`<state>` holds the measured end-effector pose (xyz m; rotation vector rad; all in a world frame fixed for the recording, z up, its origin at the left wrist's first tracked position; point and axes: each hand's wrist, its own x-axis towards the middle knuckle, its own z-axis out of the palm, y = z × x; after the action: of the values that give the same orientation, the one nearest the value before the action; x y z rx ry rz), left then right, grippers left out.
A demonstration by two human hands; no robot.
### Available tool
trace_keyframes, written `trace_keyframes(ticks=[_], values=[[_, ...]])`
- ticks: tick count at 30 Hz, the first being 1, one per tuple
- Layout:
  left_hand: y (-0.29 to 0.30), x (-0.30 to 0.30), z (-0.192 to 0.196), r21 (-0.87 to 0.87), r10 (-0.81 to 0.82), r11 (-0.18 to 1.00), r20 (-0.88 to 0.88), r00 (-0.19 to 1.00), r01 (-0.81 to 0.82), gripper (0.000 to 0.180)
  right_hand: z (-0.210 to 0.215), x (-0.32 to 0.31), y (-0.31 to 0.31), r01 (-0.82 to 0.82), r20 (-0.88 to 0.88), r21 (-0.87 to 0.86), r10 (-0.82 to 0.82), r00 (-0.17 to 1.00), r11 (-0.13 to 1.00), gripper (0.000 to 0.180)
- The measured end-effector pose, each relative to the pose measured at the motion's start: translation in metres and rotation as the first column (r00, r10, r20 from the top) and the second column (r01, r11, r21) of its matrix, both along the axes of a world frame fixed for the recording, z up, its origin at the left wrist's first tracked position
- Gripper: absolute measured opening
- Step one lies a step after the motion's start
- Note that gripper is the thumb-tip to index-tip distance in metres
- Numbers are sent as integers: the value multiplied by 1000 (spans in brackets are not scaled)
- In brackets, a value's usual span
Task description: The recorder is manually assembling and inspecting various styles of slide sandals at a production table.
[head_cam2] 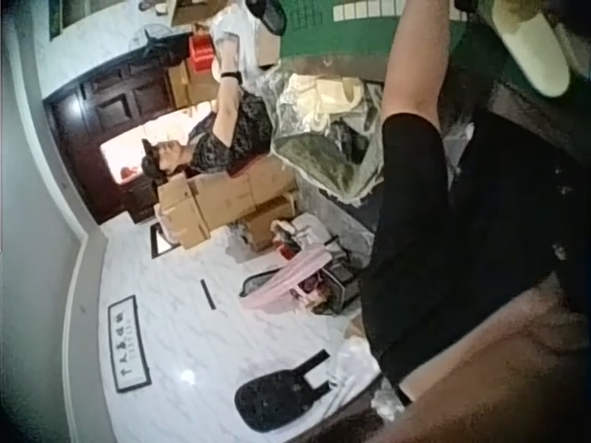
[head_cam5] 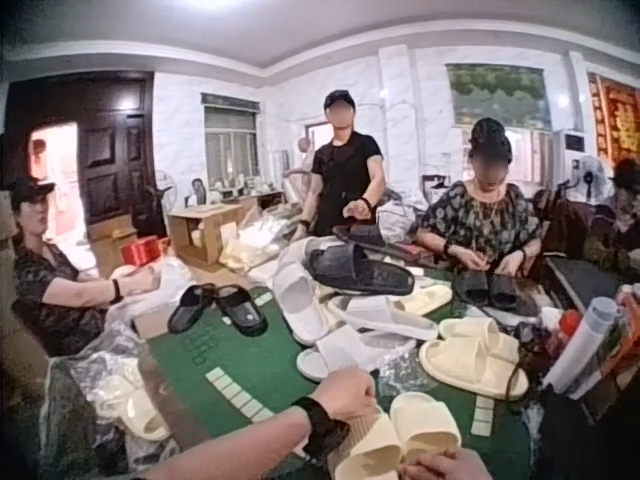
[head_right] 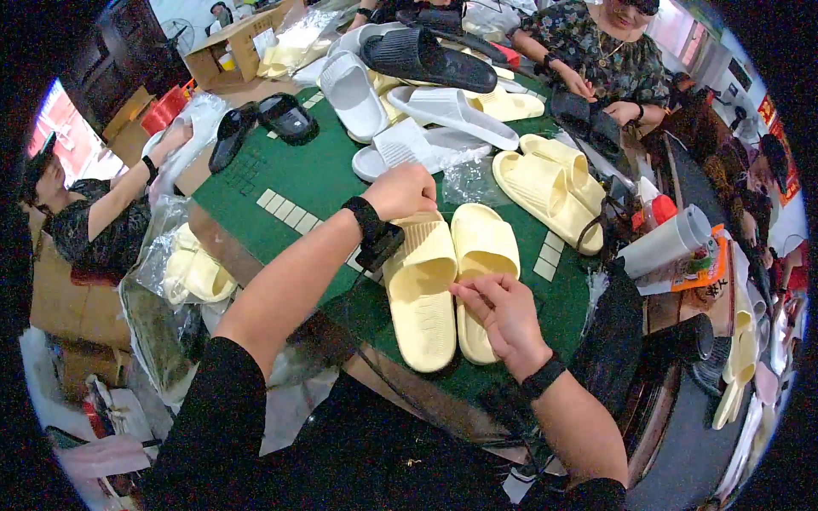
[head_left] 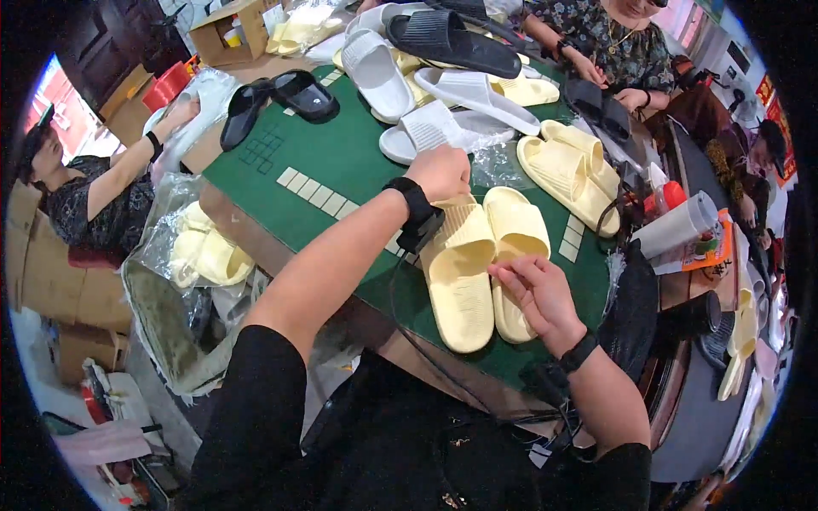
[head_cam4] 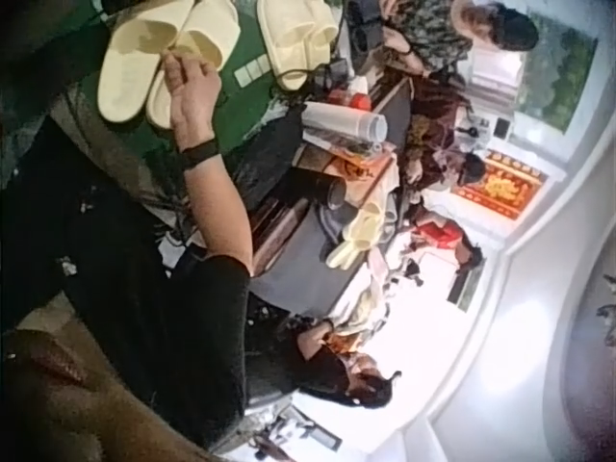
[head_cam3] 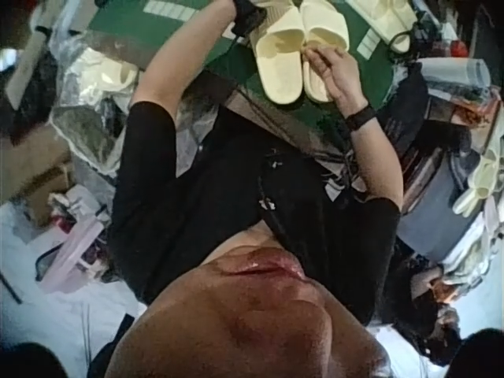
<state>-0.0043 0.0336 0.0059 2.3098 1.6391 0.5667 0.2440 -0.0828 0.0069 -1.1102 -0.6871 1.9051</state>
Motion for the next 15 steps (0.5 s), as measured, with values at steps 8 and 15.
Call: trace_keyframes(ticks=[8,15], values=[[-2,-7,5,-10,13,1000,142,990,-11,12,3,-3,7,-18,22,-19,19,1000,1000,9],[-14,-37,27,-20,123,992,204,971,-122,23,2,-2,6,-27,17,-21,27,999,999,8]])
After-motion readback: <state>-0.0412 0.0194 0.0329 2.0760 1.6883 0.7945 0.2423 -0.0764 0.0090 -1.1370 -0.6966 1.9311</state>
